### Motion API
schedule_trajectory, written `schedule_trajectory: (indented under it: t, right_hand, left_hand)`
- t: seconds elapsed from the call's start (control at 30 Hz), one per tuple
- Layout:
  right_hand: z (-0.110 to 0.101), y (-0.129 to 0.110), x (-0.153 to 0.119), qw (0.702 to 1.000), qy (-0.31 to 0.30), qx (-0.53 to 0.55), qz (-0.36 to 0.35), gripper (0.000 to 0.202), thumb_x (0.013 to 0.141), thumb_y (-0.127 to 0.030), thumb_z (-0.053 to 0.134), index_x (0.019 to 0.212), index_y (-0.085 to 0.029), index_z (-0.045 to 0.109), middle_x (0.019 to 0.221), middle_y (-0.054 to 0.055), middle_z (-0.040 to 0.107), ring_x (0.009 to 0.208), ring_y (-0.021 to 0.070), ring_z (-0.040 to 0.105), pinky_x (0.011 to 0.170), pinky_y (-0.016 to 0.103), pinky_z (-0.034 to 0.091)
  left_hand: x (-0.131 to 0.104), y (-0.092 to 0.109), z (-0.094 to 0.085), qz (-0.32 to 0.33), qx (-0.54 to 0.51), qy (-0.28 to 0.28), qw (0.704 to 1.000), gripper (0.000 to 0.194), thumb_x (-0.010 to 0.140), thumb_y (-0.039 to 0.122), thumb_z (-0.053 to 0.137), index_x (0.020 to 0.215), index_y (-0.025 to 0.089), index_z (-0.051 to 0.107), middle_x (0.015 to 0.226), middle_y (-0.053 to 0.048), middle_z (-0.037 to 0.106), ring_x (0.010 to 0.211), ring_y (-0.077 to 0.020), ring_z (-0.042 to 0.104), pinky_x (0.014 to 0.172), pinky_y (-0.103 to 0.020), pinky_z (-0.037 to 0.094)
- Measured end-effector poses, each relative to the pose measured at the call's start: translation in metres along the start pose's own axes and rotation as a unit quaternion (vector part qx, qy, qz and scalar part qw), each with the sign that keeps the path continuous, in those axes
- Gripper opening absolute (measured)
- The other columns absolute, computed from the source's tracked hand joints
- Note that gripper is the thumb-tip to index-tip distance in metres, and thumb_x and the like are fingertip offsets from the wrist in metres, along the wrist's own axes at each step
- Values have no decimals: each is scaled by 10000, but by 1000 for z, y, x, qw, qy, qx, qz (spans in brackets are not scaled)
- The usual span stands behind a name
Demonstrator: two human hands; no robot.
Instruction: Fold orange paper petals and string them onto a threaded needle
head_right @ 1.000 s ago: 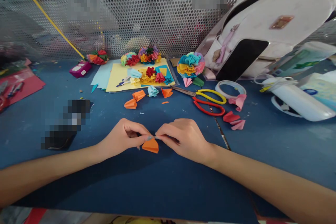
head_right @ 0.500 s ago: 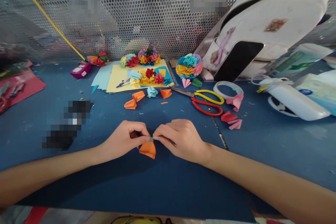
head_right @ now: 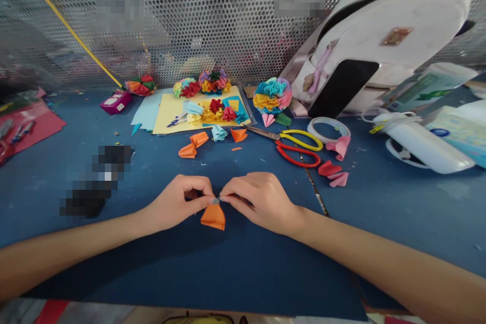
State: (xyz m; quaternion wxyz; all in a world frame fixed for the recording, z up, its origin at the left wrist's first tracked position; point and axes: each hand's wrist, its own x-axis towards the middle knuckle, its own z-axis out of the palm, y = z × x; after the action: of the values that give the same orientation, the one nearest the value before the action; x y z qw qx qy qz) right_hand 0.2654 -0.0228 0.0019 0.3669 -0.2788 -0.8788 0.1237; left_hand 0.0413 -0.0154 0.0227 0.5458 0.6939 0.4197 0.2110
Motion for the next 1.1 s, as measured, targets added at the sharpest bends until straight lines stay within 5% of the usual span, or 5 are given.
schedule_trajectory:
  t: [0.37, 0.8, 1.1]
  right_hand:
    - [0, 1, 1, 1000, -3, 14, 13, 155, 1043, -240, 519, 953, -200, 639, 722, -15, 707, 589, 104, 633, 584, 215, 425]
    - [0, 0, 1, 1000, -9, 16, -6, 159, 1053, -229, 498, 959, -199, 623, 757, -12, 718, 607, 101, 639, 591, 220, 423]
    - [1, -1, 1, 998, -58, 25, -2, 187, 1056, -218, 478, 989, -202, 651, 850, 11, 724, 727, 120, 672, 659, 238, 456]
  left_hand:
    - [2, 0, -2, -34, -94, -4, 995, 184, 762, 240, 748, 663, 122, 646, 668, 22, 600, 581, -66, 474, 544, -188, 369]
    - [3, -6, 0, -40, -143, 2, 989, 343, 678, 276, 868, 646, 148, 552, 652, 25, 633, 591, -89, 547, 568, -203, 433]
    - [-11, -2, 6, 81, 125, 47, 988, 247, 843, 182, 715, 865, 210, 470, 737, 74, 596, 597, -86, 525, 592, -220, 396]
